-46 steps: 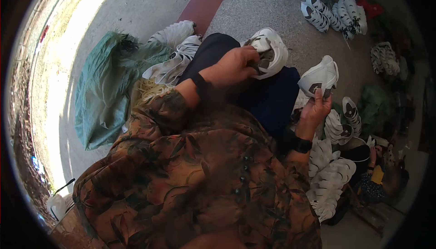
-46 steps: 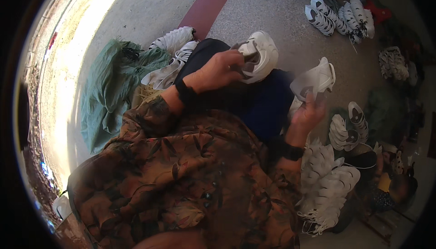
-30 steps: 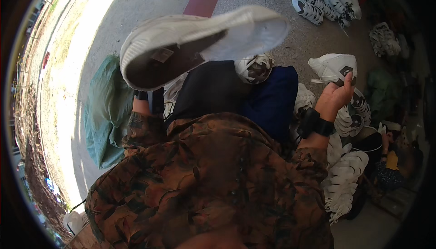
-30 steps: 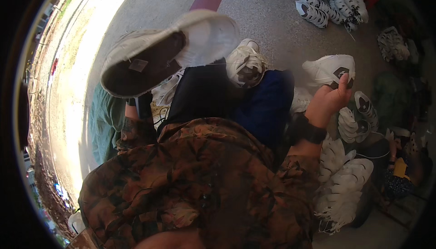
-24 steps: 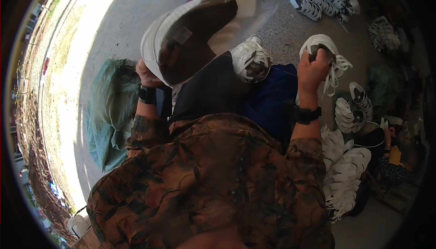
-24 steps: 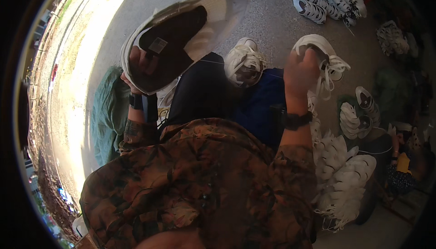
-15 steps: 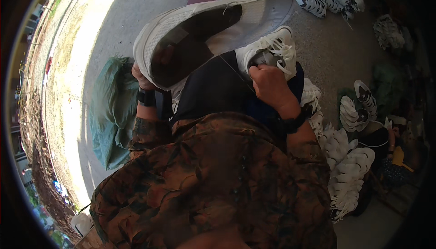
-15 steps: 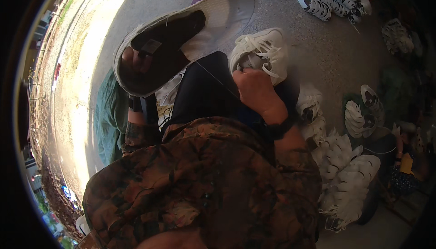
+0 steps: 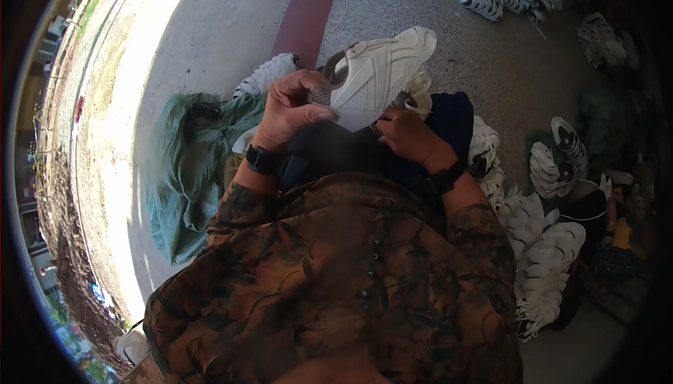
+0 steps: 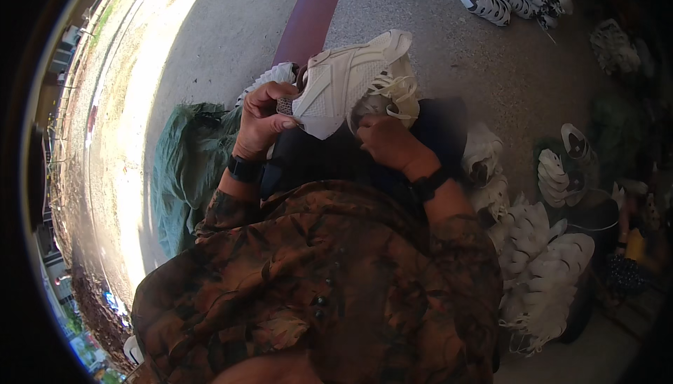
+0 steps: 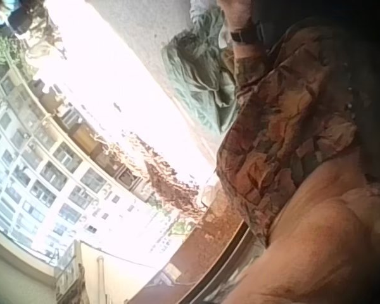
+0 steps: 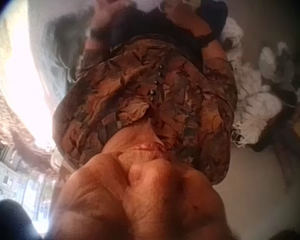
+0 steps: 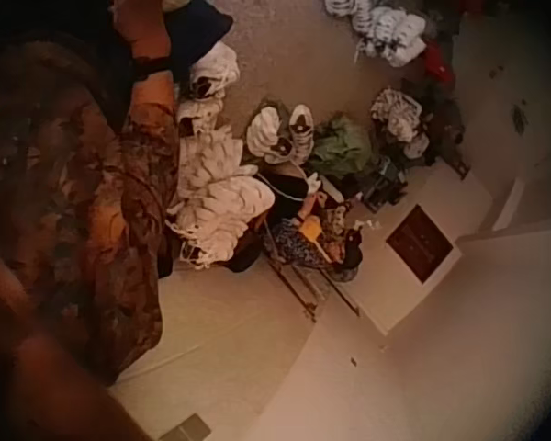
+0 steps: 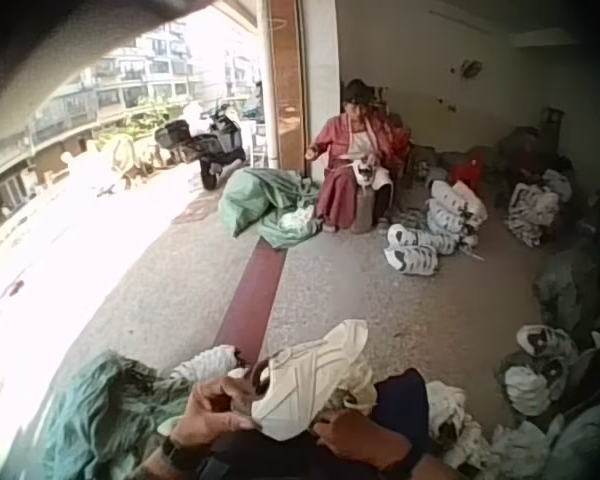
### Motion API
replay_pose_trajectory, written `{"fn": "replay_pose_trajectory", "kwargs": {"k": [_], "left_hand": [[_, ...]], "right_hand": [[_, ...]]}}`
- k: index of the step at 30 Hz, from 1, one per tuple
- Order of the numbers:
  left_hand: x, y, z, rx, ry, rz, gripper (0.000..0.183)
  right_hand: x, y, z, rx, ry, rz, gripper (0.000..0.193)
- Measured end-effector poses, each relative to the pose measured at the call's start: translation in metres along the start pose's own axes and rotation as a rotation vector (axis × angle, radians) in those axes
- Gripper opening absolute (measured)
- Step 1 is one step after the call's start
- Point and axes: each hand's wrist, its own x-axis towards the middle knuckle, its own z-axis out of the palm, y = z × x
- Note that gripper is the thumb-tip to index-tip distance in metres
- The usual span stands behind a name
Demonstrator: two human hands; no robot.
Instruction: Lacing and organizing shoe uppers during manufacturing process.
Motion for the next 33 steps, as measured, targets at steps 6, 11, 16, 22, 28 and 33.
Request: {"fn": "replay_pose_trajectory", "kwargs": {"k": [6,11,16,22,28,33], "left_hand": [[0.007,-0.023,0.037,0.761,-0.313,0.241,0.028],[0.005,-0.043,0.064,1.041,-0.628,0.242,0.025],[0.015,-0.064,0.083,1.123,-0.735,0.136,0.021],[0.027,-0.059,0.079,0.993,-0.819,0.06,0.021],[0.05,-0.085,0.089,1.222,-0.059,0.301,0.037],[0.056,-0.122,0.092,1.136,-0.022,0.171,0.04]], "right_hand": [[-0.04,0.017,-0.023,1.268,0.045,0.605,0.012],[-0.063,0.051,-0.031,0.994,0.66,1.006,0.013],[-0.033,0.038,-0.019,0.254,0.528,0.82,0.035],[-0.003,0.027,0.001,0.223,0.467,0.686,0.054],[-0.006,0.035,0.015,0.333,0.423,0.694,0.051],[-0.015,0.04,0.012,0.478,0.372,0.665,0.049]]}}
